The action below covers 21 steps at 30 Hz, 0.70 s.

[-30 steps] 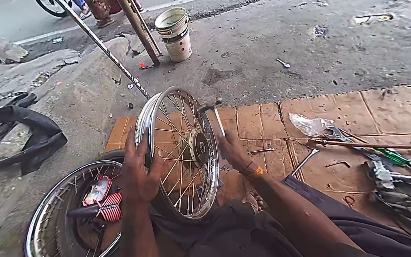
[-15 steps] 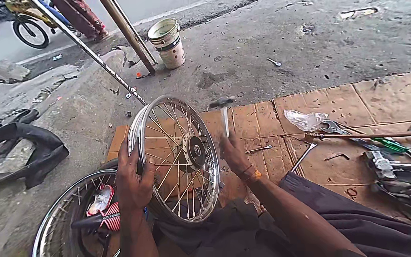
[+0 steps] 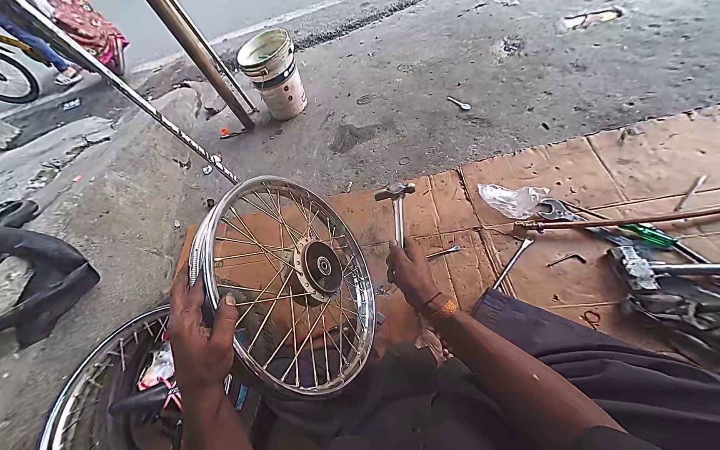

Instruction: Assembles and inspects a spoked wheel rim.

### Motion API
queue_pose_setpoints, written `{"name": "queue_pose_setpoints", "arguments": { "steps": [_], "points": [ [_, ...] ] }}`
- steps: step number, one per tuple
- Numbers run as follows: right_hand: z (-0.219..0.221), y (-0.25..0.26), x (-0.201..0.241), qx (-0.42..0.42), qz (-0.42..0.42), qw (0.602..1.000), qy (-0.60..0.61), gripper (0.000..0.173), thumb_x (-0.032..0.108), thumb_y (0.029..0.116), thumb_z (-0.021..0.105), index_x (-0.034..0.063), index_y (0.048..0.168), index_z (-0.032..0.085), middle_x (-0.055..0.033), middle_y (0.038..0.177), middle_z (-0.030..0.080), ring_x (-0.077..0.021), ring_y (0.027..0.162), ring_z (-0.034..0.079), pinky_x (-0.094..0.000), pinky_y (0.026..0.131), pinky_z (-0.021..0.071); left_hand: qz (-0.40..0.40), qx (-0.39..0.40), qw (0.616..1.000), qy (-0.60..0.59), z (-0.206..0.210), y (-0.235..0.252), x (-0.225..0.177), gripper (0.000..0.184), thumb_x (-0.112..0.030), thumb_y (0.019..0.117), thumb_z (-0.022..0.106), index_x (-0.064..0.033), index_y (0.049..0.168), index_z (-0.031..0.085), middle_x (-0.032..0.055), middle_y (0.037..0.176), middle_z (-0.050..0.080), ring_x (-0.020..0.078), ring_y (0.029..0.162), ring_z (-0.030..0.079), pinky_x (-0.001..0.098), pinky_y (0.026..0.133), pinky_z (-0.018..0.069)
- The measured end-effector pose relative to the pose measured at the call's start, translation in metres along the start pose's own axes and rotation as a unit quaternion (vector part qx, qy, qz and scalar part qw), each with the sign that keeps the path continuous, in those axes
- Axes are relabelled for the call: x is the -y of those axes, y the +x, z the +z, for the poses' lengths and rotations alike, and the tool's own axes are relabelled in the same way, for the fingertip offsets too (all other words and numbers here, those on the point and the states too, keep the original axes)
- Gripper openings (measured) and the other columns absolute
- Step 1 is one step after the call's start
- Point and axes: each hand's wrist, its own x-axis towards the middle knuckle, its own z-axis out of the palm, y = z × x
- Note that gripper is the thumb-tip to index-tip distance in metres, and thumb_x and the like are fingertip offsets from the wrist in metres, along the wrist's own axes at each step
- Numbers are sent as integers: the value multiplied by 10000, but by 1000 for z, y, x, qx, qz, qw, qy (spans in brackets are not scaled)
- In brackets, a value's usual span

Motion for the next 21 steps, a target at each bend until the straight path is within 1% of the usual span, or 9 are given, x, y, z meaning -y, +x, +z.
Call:
{"name": "queue_pose_setpoints", "arguments": {
  "steps": [4, 7, 9, 11, 13, 15, 17, 19, 21],
  "points": [
    [30, -12, -16, -53, -8, 997, -57, 359, 330, 1114, 351, 29, 1222, 515, -85, 700, 571, -229, 568, 604, -430, 572, 566, -1, 2, 1000, -1, -1, 2, 2, 594, -393, 950, 551, -35, 1423, 583, 177, 1607, 377, 226, 1468, 401, 367, 1184, 380],
    [41, -1, -27, 115, 86, 968, -206, 450, 392, 1108, 371, 56, 1376, 504, -125, 865, 631, -249, 721, 642, -459, 700, 557, 9, 11, 1000, 12, 2, 8, -11, 578, -390, 945, 552, -36, 1399, 603, 182, 1607, 376, 237, 1466, 405, 379, 1183, 381],
    [32, 13, -28, 165, 125, 959, -192, 404, 377, 1104, 406, 61, 1308, 553, -122, 871, 612, -232, 700, 609, -433, 654, 532, 7, 8, 1000, 20, 2, 6, -15, 576, -393, 937, 553, -29, 1379, 618, 202, 1590, 393, 255, 1457, 416, 389, 1176, 382],
    [17, 14, -24, 112, 100, 983, -107, 383, 363, 1106, 413, 46, 1222, 594, -92, 763, 588, -201, 601, 575, -389, 588, 522, 1, 1, 1000, 11, 2, 7, -13, 575, -391, 939, 559, -29, 1381, 617, 201, 1598, 384, 251, 1465, 408, 387, 1183, 377],
    [11, 3, -21, 12, 35, 999, 10, 335, 326, 1112, 386, 34, 1131, 550, -51, 645, 531, -173, 502, 522, -352, 510, 497, -3, -1, 1000, 2, 1, 2, -8, 566, -378, 940, 560, -19, 1374, 614, 203, 1597, 379, 243, 1447, 429, 382, 1168, 396],
    [20, 2, -18, -85, -5, 993, 81, 343, 367, 1125, 344, 73, 1233, 484, -49, 655, 511, -195, 507, 530, -381, 508, 517, 4, 0, 1000, -8, 0, 1, -2, 566, -368, 945, 559, -20, 1389, 601, 199, 1593, 382, 238, 1417, 460, 378, 1146, 421],
    [34, 3, -26, -103, 8, 994, 35, 369, 358, 1128, 311, 56, 1285, 452, -75, 688, 521, -220, 542, 555, -414, 535, 533, 8, 4, 1000, -12, 0, 1, -2, 565, -362, 943, 563, -30, 1398, 599, 184, 1589, 393, 227, 1405, 470, 367, 1140, 426],
    [38, 9, -37, 33, 81, 990, -114, 417, 347, 1118, 353, 1, 1305, 493, -132, 778, 598, -248, 630, 612, -446, 627, 554, 23, 10, 1000, -2, 1, 8, -10, 559, -363, 938, 566, -22, 1378, 612, 191, 1587, 394, 239, 1428, 447, 369, 1161, 405],
    [32, 24, -32, 156, 145, 962, -172, 421, 378, 1112, 380, 39, 1319, 520, -105, 815, 594, -208, 612, 591, -401, 602, 541, 24, 13, 999, 23, 2, 12, -17, 567, -364, 923, 560, -15, 1365, 624, 208, 1577, 407, 256, 1446, 427, 374, 1172, 384]
  ]
}}
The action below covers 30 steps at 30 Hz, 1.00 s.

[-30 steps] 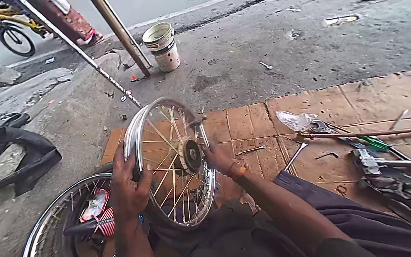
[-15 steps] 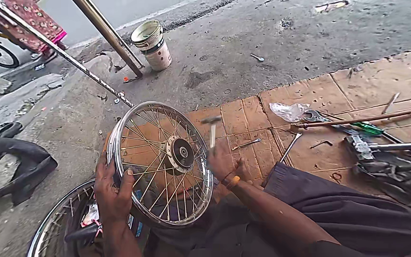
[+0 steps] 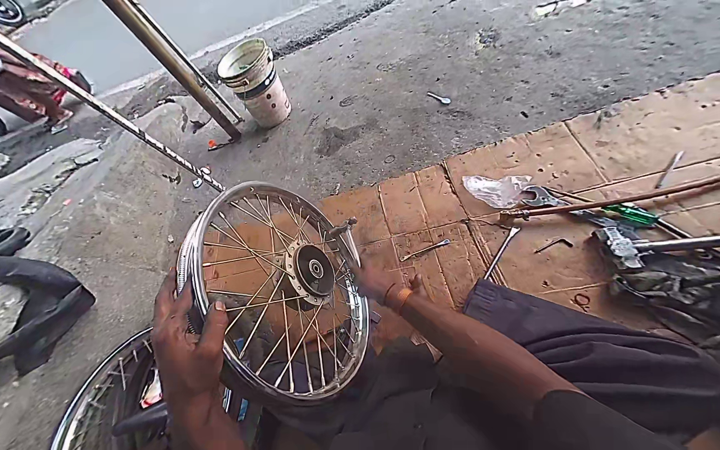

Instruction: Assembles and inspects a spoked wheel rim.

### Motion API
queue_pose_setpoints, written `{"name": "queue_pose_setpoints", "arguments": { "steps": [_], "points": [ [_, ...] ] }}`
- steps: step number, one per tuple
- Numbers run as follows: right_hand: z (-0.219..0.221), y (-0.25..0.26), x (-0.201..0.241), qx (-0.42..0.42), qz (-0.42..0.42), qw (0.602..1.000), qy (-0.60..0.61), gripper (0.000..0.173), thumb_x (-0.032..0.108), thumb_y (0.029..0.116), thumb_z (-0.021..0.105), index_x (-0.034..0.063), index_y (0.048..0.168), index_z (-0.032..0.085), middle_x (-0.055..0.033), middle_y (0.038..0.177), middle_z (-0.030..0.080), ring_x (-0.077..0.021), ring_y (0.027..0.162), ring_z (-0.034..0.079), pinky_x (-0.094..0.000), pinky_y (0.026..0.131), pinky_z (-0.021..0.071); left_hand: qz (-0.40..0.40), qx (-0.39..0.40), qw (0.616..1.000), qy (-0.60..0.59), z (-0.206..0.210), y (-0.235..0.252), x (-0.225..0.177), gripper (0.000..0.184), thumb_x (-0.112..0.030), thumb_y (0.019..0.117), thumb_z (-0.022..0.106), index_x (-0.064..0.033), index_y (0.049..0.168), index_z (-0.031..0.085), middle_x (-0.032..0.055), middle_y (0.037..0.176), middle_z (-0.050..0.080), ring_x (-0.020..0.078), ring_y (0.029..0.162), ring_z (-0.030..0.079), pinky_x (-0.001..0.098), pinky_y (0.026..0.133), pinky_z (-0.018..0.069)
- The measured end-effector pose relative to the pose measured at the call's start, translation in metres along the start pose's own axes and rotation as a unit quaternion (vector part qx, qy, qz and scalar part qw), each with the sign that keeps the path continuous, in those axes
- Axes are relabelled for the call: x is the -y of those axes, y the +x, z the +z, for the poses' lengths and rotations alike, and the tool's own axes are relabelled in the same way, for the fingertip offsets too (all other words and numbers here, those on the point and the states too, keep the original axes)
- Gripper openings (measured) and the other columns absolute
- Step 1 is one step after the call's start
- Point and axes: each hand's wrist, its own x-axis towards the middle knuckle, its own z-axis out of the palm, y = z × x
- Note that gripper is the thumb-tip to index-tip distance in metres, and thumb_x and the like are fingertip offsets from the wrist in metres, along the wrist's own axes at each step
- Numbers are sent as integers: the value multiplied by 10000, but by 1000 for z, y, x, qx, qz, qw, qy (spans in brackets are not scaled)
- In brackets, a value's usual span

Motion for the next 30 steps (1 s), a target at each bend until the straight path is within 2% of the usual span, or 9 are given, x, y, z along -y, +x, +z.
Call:
{"name": "queue_pose_setpoints", "arguments": {
  "steps": [3, 8, 12, 14, 22, 23, 25, 27, 30],
  "points": [
    [-21, -2, 6, -42, -27, 991, 124, 367, 368, 1106, 418, 63, 1244, 568, -48, 702, 550, -143, 517, 509, -310, 505, 469, -10, -6, 1000, 2, 0, 1, 5, 551, -358, 931, 558, -18, 1358, 631, 211, 1567, 418, 244, 1429, 445, 367, 1161, 393],
    [3, -8, 5, -222, -89, 953, 186, 393, 373, 1127, 320, 37, 1283, 453, -98, 727, 546, -232, 570, 568, -431, 563, 539, -9, -6, 1000, -21, -1, -2, 11, 537, -343, 926, 574, -59, 1379, 624, 148, 1569, 432, 213, 1406, 467, 373, 1142, 424],
    [2, 4, 1, 46, -34, 997, -57, 426, 413, 1104, 395, 40, 1226, 563, -111, 818, 595, -227, 663, 595, -426, 656, 528, 9, 15, 1000, 12, 2, 9, -7, 562, -379, 925, 556, -80, 1397, 615, 156, 1571, 429, 217, 1395, 479, 398, 1137, 420],
    [-2, 2, 15, 40, -59, 997, -36, 418, 439, 1103, 398, 70, 1192, 570, -77, 729, 544, -195, 571, 535, -381, 565, 486, 2, 24, 1000, 5, 2, 12, -10, 572, -367, 924, 557, -87, 1421, 595, 144, 1581, 418, 202, 1387, 487, 386, 1128, 431],
    [4, -22, 5, -260, -152, 933, 198, 391, 382, 1126, 315, 48, 1162, 516, -71, 655, 528, -223, 517, 554, -422, 531, 539, 3, 16, 999, -30, 3, 9, -5, 558, -384, 935, 582, -79, 1402, 608, 121, 1600, 402, 200, 1401, 484, 395, 1136, 447],
    [10, -22, -1, -259, -136, 943, 159, 380, 315, 1115, 331, 4, 1097, 548, -91, 653, 558, -229, 529, 576, -430, 545, 542, 7, 16, 999, -27, 3, 11, -6, 555, -379, 930, 581, -74, 1393, 613, 129, 1598, 402, 203, 1403, 484, 391, 1136, 447],
    [11, -19, -9, -113, -61, 992, 9, 392, 312, 1101, 379, -18, 1203, 563, -132, 790, 613, -246, 666, 622, -454, 670, 552, 15, 27, 999, -19, 4, 17, -15, 550, -363, 924, 577, -77, 1392, 616, 135, 1601, 396, 203, 1404, 477, 382, 1132, 444],
    [10, -9, -8, 15, -11, 1000, -5, 425, 411, 1110, 384, 44, 1240, 556, -83, 777, 577, -194, 614, 581, -387, 601, 525, 13, 38, 999, 1, 5, 18, -23, 551, -378, 928, 566, -108, 1406, 615, 115, 1603, 401, 183, 1411, 468, 370, 1130, 435],
    [6, -20, 10, -6, -55, 995, 81, 392, 401, 1109, 399, 61, 1169, 584, -40, 688, 531, -157, 539, 524, -337, 535, 482, 19, 34, 999, 8, 5, 23, -23, 538, -373, 932, 563, -100, 1391, 626, 123, 1597, 415, 189, 1431, 452, 371, 1149, 417]
  ]
}}
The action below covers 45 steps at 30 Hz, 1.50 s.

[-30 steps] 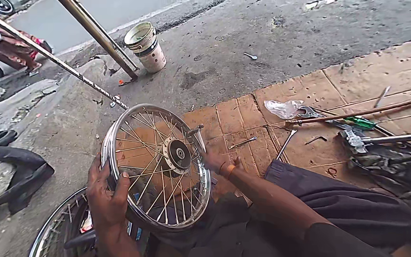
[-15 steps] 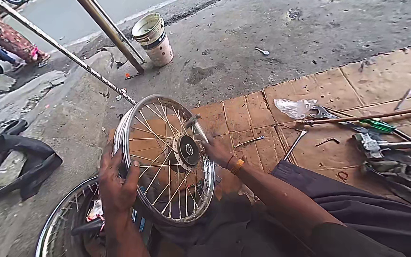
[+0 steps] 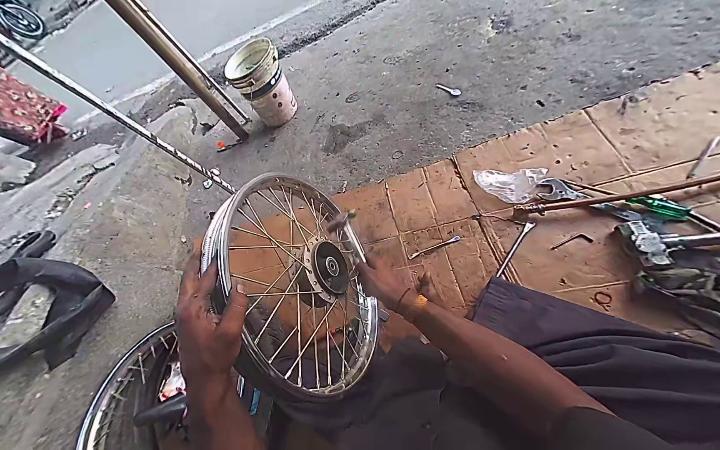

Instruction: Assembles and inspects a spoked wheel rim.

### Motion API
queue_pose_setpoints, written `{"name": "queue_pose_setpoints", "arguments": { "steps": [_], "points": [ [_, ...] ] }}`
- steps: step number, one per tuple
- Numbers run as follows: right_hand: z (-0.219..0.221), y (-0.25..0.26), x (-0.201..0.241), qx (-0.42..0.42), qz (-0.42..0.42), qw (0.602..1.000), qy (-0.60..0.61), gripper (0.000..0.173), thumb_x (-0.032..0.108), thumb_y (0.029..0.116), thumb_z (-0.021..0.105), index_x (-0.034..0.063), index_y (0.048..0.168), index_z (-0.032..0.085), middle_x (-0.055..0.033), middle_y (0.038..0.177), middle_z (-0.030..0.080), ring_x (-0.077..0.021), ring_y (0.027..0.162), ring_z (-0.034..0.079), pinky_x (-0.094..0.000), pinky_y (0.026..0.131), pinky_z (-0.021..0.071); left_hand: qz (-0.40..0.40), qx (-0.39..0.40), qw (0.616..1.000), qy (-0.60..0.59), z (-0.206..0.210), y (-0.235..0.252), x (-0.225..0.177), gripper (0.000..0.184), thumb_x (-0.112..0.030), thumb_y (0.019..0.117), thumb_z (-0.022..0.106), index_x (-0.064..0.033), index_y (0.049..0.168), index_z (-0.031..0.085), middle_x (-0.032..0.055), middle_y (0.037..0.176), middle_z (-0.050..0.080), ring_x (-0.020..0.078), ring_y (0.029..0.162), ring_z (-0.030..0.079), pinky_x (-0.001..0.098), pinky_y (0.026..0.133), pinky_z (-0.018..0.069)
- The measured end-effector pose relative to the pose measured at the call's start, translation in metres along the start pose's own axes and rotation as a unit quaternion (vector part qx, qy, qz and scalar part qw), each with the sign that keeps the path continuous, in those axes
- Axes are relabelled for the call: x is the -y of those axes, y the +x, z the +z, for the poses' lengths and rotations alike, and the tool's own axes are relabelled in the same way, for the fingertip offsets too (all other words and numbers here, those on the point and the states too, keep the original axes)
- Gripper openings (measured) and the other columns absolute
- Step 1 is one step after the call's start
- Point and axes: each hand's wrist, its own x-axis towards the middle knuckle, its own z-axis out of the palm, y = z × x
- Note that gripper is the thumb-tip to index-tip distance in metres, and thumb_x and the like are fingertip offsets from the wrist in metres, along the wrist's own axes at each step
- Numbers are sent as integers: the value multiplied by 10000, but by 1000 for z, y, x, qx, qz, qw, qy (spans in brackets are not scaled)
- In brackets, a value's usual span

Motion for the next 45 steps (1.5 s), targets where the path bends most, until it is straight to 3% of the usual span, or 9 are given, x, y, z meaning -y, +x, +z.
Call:
{"name": "queue_pose_setpoints", "arguments": {
  "steps": [6, 13, 25, 28, 31, 35, 41, 43, 45],
  "points": [
    [-1, -25, 4, -220, -118, 960, 125, 348, 363, 1125, 337, 71, 1214, 503, -68, 675, 541, -218, 523, 565, -403, 530, 542, -26, -13, 999, -13, -3, -15, 10, 554, -391, 937, 563, -92, 1401, 615, 122, 1606, 399, 188, 1411, 477, 368, 1136, 436],
    [-14, 2, -27, -9, 71, 997, -1, 410, 394, 1109, 405, 65, 1295, 562, -67, 743, 581, -166, 572, 545, -344, 558, 492, -52, 0, 999, 14, -3, -11, -2, 567, -414, 934, 554, -131, 1423, 605, 105, 1620, 385, 191, 1445, 435, 408, 1152, 409],
    [-41, -53, -25, -288, -97, 934, 187, 390, 484, 1111, 322, 124, 1186, 454, -20, 684, 520, -169, 502, 532, -356, 478, 514, -98, -33, 992, -70, -14, -25, 58, 532, -315, 958, 569, -61, 1426, 572, 128, 1535, 488, 180, 1359, 521, 353, 1112, 449],
    [-5, -58, -45, -158, 3, 987, -12, 403, 313, 1108, 368, -11, 1316, 487, -126, 816, 613, -232, 674, 626, -441, 660, 562, -120, -40, 990, -69, -11, -19, 50, 521, -319, 944, 572, -43, 1386, 591, 141, 1559, 460, 185, 1408, 475, 360, 1138, 424],
    [6, -45, -52, 38, 156, 986, -53, 385, 364, 1110, 406, 57, 1299, 539, -71, 812, 603, -171, 637, 605, -355, 599, 535, -126, -41, 989, -69, -12, -15, 37, 521, -284, 933, 594, -56, 1402, 590, 118, 1606, 410, 175, 1481, 390, 358, 1179, 385],
    [-28, -56, -45, -88, 92, 987, 101, 337, 306, 1102, 430, 18, 1176, 589, -37, 711, 590, -133, 554, 554, -307, 532, 508, -125, -35, 987, -91, -12, -20, 44, 534, -245, 968, 561, -94, 1479, 536, 73, 1584, 459, 130, 1411, 483, 336, 1142, 437],
    [-38, -49, -36, -311, -42, 926, 208, 459, 529, 1098, 269, 150, 1060, 525, 7, 751, 563, -139, 567, 560, -363, 539, 532, -165, -56, 979, -105, -12, -31, 49, 447, -223, 977, 552, -76, 1396, 600, 56, 1303, 664, 48, 1062, 657, 271, 935, 539],
    [-18, -52, -44, -229, 14, 970, 75, 430, 354, 1118, 313, -1, 1150, 552, -85, 803, 607, -185, 642, 601, -399, 613, 552, -163, -59, 980, -95, -11, -24, 41, 419, -227, 983, 553, -77, 1367, 624, 53, 1262, 683, 43, 1048, 656, 271, 928, 537],
    [-4, -47, -42, -42, 117, 992, -32, 368, 339, 1106, 407, 20, 1187, 573, -68, 769, 580, -163, 609, 563, -356, 580, 511, -169, -47, 983, -51, -10, -17, 28, 373, -277, 996, 564, -109, 1317, 650, 37, 1175, 696, 47, 991, 658, 308, 886, 548]
  ]
}}
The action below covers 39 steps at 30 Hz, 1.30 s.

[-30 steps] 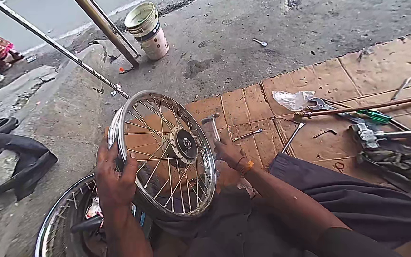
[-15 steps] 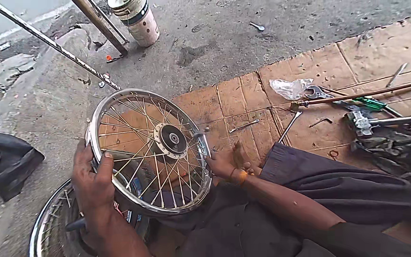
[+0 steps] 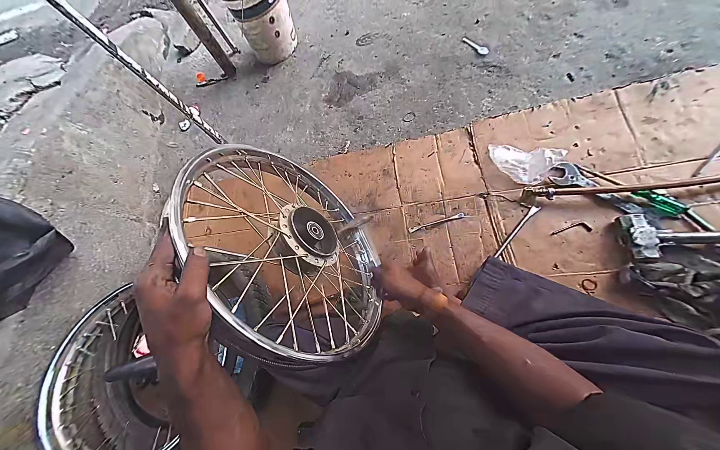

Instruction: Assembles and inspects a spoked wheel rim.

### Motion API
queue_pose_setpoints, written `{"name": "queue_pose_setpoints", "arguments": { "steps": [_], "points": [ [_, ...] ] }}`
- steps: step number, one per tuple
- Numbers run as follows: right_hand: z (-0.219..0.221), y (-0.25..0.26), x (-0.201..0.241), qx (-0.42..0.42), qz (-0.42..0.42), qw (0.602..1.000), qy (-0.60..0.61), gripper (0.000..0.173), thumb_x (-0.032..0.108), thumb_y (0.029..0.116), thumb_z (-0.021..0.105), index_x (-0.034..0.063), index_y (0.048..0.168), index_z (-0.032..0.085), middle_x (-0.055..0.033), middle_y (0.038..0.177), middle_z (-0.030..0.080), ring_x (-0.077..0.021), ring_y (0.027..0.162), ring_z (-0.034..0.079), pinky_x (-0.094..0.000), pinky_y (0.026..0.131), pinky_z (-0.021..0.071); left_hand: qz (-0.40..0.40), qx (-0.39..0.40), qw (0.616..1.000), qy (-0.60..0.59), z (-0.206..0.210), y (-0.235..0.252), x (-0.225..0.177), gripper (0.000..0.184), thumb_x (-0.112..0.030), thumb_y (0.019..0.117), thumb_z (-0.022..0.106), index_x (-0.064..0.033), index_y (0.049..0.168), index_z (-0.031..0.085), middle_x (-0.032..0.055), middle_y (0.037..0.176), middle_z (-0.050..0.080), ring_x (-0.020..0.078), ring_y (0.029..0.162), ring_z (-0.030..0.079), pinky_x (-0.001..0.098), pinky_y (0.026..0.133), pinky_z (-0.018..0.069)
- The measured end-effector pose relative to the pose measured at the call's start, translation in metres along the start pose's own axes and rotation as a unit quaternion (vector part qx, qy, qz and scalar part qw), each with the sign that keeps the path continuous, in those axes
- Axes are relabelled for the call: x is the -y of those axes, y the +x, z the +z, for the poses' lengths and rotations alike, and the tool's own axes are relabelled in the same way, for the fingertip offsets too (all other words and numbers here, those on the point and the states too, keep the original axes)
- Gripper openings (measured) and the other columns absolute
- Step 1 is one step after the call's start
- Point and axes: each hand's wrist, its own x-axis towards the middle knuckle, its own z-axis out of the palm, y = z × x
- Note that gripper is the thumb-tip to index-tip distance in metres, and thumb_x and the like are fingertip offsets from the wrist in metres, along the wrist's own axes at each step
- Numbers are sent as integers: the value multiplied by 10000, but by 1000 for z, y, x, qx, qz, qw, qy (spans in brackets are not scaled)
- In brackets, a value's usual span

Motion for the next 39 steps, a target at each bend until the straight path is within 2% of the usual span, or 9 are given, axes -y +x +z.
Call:
{"name": "queue_pose_setpoints", "arguments": {
  "steps": [4, 7, 12, 16, 19, 23, 30, 33, 39],
  "points": [
    [-15, 9, 12, 72, 23, 996, 57, 349, 359, 1113, 423, 104, 1303, 567, -19, 689, 531, -112, 521, 490, -265, 491, 440, 10, 14, 998, 65, -3, 4, -8, 354, -356, 1025, 546, -129, 1267, 668, 64, 1062, 694, 103, 898, 648, 413, 805, 534],
    [-40, -3, 4, 37, -19, 995, 89, 325, 367, 1112, 409, 96, 1237, 538, -24, 672, 539, -130, 520, 522, -289, 498, 476, 35, 50, 997, 48, -5, 3, 0, 461, -405, 1019, 530, -147, 1393, 609, 50, 1280, 671, 68, 1087, 644, 356, 936, 529],
    [-71, -47, 11, -118, -41, 969, 212, 268, 306, 1115, 391, 101, 1100, 563, -5, 642, 550, -112, 501, 515, -264, 469, 455, 149, 105, 983, -22, -4, 11, 20, 905, -491, 943, 522, -101, 1658, 128, 90, 1727, 102, 190, 1576, 171, 392, 1279, 219],
    [-57, -63, 3, -194, -109, 933, 283, 321, 322, 1126, 310, 107, 1021, 525, 0, 675, 565, -123, 509, 541, -294, 482, 509, 163, 70, 984, -26, 4, 13, 12, 777, -401, 945, 517, -27, 1596, 318, 115, 1707, 183, 220, 1580, 159, 399, 1287, 196],
    [-25, -82, -17, -98, -85, 976, 176, 393, 270, 1104, 374, 7, 1384, 458, -50, 764, 619, -164, 577, 620, -349, 536, 577, 160, 66, 985, -8, 11, 14, -3, 751, -385, 956, 524, -39, 1595, 335, 95, 1692, 247, 214, 1575, 185, 404, 1292, 192],
    [-19, -89, -14, 77, 88, 984, 132, 262, 271, 1113, 419, 49, 1159, 550, -23, 742, 590, -124, 560, 582, -283, 509, 527, 165, 81, 982, 30, 13, 14, -27, 714, -349, 951, 538, -91, 1594, 363, 74, 1672, 304, 192, 1555, 247, 390, 1261, 257],
    [-95, -82, -4, -208, -64, 906, 363, 291, 321, 1112, 324, 153, 971, 515, 34, 680, 575, -76, 527, 538, -247, 493, 488, 191, 90, 977, 30, 14, 9, -31, 744, -349, 929, 548, -86, 1598, 355, 109, 1663, 311, 239, 1556, 245, 405, 1270, 240],
    [-75, -79, -11, -264, -55, 887, 374, 295, 340, 1128, 296, 107, 1089, 473, -3, 705, 573, -127, 542, 572, -306, 496, 522, 175, 73, 981, 38, 16, 9, -34, 723, -377, 933, 550, -113, 1587, 391, 103, 1662, 315, 217, 1540, 284, 405, 1245, 282],
    [-7, -96, -13, 77, 140, 958, 237, 243, 278, 1107, 452, 59, 1181, 526, -22, 732, 573, -113, 544, 560, -258, 480, 498, 194, 103, 974, 58, 15, 10, -56, 671, -359, 932, 566, -167, 1563, 450, 77, 1668, 309, 218, 1514, 340, 413, 1201, 356]
  ]
}}
